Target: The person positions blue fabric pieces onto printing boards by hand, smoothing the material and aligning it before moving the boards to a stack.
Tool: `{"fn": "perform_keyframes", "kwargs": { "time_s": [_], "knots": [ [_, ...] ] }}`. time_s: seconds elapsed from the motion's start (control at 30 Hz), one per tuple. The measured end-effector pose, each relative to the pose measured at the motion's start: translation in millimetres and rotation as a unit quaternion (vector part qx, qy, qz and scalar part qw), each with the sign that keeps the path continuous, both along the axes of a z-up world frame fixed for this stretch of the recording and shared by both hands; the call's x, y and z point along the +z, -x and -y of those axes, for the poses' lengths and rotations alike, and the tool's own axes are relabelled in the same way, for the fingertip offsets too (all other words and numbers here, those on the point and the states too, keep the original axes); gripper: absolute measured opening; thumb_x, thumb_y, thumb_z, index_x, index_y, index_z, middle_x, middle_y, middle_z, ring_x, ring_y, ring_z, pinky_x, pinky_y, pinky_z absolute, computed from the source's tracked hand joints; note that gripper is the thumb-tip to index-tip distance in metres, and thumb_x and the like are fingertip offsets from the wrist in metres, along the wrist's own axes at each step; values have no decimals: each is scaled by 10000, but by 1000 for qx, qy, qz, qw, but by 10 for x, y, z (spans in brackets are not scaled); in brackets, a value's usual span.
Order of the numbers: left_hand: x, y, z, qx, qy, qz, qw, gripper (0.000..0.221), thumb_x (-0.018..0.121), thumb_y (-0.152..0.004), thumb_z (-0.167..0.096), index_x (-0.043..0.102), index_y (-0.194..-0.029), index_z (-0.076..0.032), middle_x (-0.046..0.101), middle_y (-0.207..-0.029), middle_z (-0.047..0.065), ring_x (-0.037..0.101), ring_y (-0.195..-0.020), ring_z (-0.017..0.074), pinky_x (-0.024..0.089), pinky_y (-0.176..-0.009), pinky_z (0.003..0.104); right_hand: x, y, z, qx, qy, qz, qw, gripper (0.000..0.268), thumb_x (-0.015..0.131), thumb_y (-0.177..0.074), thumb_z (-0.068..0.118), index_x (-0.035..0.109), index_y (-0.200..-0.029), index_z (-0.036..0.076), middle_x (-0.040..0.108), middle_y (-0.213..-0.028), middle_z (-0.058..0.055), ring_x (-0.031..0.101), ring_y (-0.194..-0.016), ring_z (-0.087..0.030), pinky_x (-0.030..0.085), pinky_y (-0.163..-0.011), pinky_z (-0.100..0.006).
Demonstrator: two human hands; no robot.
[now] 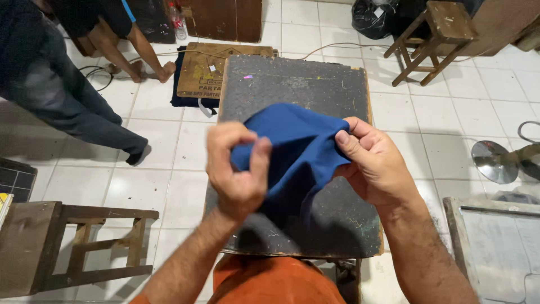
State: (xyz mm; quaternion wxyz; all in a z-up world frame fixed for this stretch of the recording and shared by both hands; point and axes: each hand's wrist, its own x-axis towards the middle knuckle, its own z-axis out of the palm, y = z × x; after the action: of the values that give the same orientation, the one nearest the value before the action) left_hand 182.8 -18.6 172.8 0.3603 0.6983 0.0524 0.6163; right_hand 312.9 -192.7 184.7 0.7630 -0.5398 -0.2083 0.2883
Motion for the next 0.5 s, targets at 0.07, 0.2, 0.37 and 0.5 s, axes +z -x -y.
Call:
{"fn": "perform_keyframes", "kwargs": {
  "time_s": [0.07, 0.2, 0.37, 0.5],
  "knots": [
    [-268, 34, 339, -96, 48, -46, 993, 380, 820, -815, -300, 610, -1002, -45, 630, -892, 84, 631, -797, 269, 531, -773, 357, 29, 27, -5, -4, -13, -23, 1000, 180, 611, -1003, 119, 598, -1083, -42, 709, -811, -187, 725, -634, -249, 673, -541, -438],
    [-549, -31, 689, -182, 35, -173, 967, 188, 693, -940, -178, 552, -941, -54, 601, -851, 110, 585, -754, 293, 460, -708, 383, 171, 73, 81, 15, -24, -51, 998, 172, 607, -1007, 190, 533, -1061, 46, 694, -899, -178, 727, -782, -273, 666, -591, -448],
    [-841, 190, 391, -256, 127, -303, 909, 104, 719, -861, -132, 666, -945, -104, 625, -814, 1, 565, -719, 143, 467, -665, 298, 330, 24, 620, -189, 7, 54, 981, 334, 613, -1006, 250, 562, -1233, 11, 700, -1098, -152, 733, -947, -250, 653, -811, -371],
    [-715, 267, -262, -78, -156, -440, 881, 216, 688, -786, -82, 628, -991, -114, 541, -875, 69, 561, -757, 264, 479, -608, 416, 176, -352, 1052, -248, 5, 48, 968, 391, 713, -965, 297, 527, -1245, 97, 679, -1232, -142, 721, -1211, -295, 634, -1106, -506]
  ]
}}
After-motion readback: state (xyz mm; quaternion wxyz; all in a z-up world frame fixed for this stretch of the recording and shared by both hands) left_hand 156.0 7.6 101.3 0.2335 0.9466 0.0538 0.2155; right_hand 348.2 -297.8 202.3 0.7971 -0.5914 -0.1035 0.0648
